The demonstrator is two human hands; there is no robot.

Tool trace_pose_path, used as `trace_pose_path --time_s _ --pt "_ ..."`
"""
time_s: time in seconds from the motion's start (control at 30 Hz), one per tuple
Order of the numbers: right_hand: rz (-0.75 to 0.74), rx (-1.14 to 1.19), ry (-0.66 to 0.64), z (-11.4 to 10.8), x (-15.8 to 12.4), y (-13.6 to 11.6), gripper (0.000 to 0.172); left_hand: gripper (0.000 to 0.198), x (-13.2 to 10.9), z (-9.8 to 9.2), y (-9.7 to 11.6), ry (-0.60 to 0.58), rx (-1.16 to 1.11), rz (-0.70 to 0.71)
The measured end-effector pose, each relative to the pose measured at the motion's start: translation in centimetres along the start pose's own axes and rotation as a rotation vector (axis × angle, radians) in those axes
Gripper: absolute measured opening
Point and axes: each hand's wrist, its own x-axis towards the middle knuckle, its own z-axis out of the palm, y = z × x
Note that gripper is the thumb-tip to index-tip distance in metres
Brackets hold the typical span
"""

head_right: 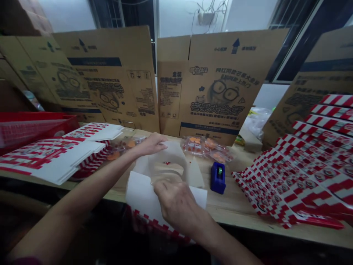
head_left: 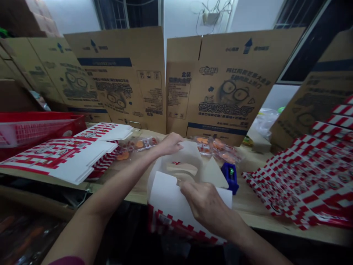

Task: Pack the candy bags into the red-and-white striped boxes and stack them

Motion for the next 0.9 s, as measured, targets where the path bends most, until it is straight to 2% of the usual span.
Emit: trace_pose_path --time_s 0.1,0.23,0.4,0.53,0.57,0.6,0.63,0.7,0.73,0.77,0.8,0.83,0.87,0.9 --pt "-0.006 0.017 -0.044 0.0 -0.1 0.2 0.024 0.018 -0.6 -0.2 -0.3 -0.004 0.000 -0.013" --pt "-0.023 -0.007 -0.052 1.2 0.1 0.7 0.021 0.018 -2.0 0.0 -1.4 -0.016 0.024 -0.053" --pt "-0.061 -0.089 -0.077 2.2 1.2 1.1 0.022 0.017 -2.6 0.0 -2.3 0.041 0.065 -0.089" --pt "0.051 -0.103 -0.151 3.7 1.8 2.5 0.027 0.014 -2.4 -0.6 -2.0 0.038 0.033 -0.085" --pt "0.086 -0.108 -0.177 4.1 1.8 2.9 0.028 0.012 -2.7 -1.1 -2.1 0.081 -0.011 -0.086" --pt "0.113 -0.116 -0.206 4.4 1.7 3.4 0.027 0.014 -3.4 -1.7 -2.3 0.171 -0.081 -0.089" --pt "0.126 -0.127 -0.233 4.6 1.6 3.7 0.026 0.021 -4.3 -2.2 -2.5 0.316 -0.172 -0.102" --pt "0.128 -0.147 -0.271 4.6 1.5 4.2 0.024 0.035 -7.3 -2.6 -3.3 0.692 -0.379 -0.181" --pt "0.126 -0.153 -0.278 4.5 1.4 4.2 0.024 0.040 -9.2 -2.2 -3.7 0.874 -0.446 -0.263" --pt "0.127 -0.156 -0.283 4.4 1.4 4.2 0.024 0.043 -11.2 -1.4 -4.1 0.956 -0.492 -0.379" --pt "0.133 -0.158 -0.289 4.3 1.5 4.1 0.024 0.048 -13.2 0.0 -4.4 0.981 -0.496 -0.445" --pt "0.142 -0.158 -0.298 4.1 1.6 3.9 0.025 0.053 -15.0 1.7 -4.6 0.938 -0.514 -0.509" --pt "0.147 -0.155 -0.310 4.1 1.8 3.7 0.025 0.058 -16.6 3.6 -4.7 0.790 -0.531 -0.608" --pt "0.143 -0.146 -0.324 4.2 2.1 3.5 0.025 0.063 -17.8 5.5 -4.6 0.710 -0.540 -0.650"
